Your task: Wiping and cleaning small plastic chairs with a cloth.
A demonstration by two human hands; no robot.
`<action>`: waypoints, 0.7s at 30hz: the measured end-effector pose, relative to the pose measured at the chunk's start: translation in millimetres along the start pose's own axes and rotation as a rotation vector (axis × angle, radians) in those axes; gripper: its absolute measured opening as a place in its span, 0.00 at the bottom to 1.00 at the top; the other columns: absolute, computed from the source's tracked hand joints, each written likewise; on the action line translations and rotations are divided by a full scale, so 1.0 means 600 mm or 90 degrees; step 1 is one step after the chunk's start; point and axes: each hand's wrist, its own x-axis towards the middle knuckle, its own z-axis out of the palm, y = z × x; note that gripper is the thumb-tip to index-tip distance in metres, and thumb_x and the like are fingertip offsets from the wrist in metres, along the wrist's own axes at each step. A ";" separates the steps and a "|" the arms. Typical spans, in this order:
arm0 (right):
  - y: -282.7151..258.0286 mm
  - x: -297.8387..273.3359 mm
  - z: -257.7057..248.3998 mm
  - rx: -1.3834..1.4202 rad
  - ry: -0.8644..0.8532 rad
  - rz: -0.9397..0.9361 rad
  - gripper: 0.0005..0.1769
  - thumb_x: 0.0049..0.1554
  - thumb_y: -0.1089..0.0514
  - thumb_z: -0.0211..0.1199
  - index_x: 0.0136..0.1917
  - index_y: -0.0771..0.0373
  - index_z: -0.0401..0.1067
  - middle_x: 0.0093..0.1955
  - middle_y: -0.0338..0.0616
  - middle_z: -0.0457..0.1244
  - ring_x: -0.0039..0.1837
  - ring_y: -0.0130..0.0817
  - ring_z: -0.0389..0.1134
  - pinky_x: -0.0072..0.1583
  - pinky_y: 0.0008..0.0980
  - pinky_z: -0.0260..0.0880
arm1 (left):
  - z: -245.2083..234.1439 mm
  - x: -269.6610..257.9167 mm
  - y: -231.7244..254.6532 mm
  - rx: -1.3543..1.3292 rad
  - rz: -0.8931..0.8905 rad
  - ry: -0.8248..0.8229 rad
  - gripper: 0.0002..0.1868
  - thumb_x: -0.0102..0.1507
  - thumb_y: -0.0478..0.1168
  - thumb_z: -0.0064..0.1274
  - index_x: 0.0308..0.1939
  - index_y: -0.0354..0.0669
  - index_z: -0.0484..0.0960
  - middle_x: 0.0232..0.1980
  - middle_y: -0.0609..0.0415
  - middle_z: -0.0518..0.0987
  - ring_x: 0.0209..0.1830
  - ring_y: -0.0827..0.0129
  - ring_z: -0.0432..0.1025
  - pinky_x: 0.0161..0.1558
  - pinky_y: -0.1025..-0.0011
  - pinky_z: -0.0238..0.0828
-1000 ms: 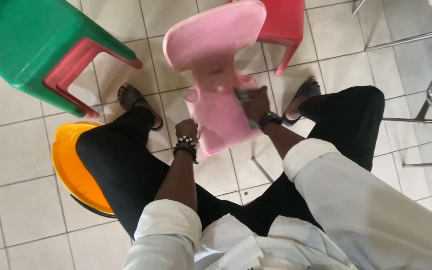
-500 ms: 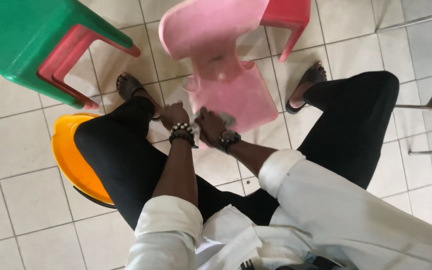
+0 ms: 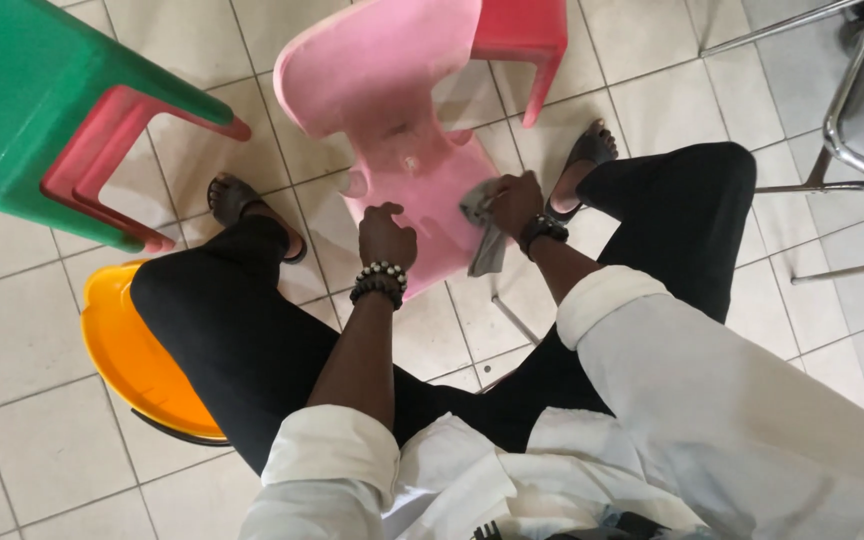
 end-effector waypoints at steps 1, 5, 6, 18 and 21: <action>-0.016 -0.003 -0.014 -0.001 0.003 -0.001 0.09 0.48 0.52 0.63 0.38 0.59 0.75 0.42 0.47 0.67 0.47 0.45 0.69 0.51 0.43 0.73 | 0.001 -0.002 0.001 -0.001 0.003 0.002 0.20 0.53 0.33 0.57 0.50 0.45 0.84 0.55 0.42 0.77 0.56 0.47 0.73 0.58 0.57 0.71; -0.101 -0.023 -0.003 -0.249 0.012 0.019 0.14 0.52 0.50 0.63 0.48 0.60 0.75 0.50 0.54 0.66 0.55 0.55 0.66 0.53 0.50 0.68 | 0.021 0.000 -0.019 0.078 -0.024 -0.103 0.22 0.54 0.38 0.57 0.54 0.46 0.83 0.58 0.42 0.76 0.57 0.48 0.73 0.58 0.56 0.73; -0.128 -0.030 0.017 -0.440 -0.010 -0.036 0.15 0.54 0.48 0.63 0.49 0.60 0.76 0.52 0.58 0.66 0.61 0.61 0.64 0.52 0.56 0.64 | 0.030 0.003 -0.031 0.104 -0.029 -0.138 0.22 0.56 0.39 0.56 0.55 0.47 0.84 0.58 0.42 0.76 0.58 0.48 0.73 0.59 0.56 0.73; -0.318 -0.077 -0.054 -0.081 -0.251 -0.269 0.17 0.50 0.52 0.61 0.51 0.61 0.76 0.53 0.54 0.69 0.60 0.57 0.64 0.60 0.50 0.64 | 0.057 0.026 -0.074 0.050 -0.045 -0.095 0.22 0.58 0.39 0.53 0.57 0.45 0.81 0.58 0.43 0.81 0.57 0.51 0.76 0.59 0.60 0.72; -0.205 -0.028 -0.055 0.019 -0.024 -0.119 0.15 0.58 0.51 0.48 0.49 0.55 0.74 0.54 0.59 0.69 0.56 0.55 0.69 0.59 0.50 0.70 | 0.046 0.016 -0.079 0.008 -0.027 -0.057 0.22 0.59 0.36 0.49 0.58 0.43 0.82 0.58 0.42 0.81 0.57 0.48 0.75 0.59 0.58 0.72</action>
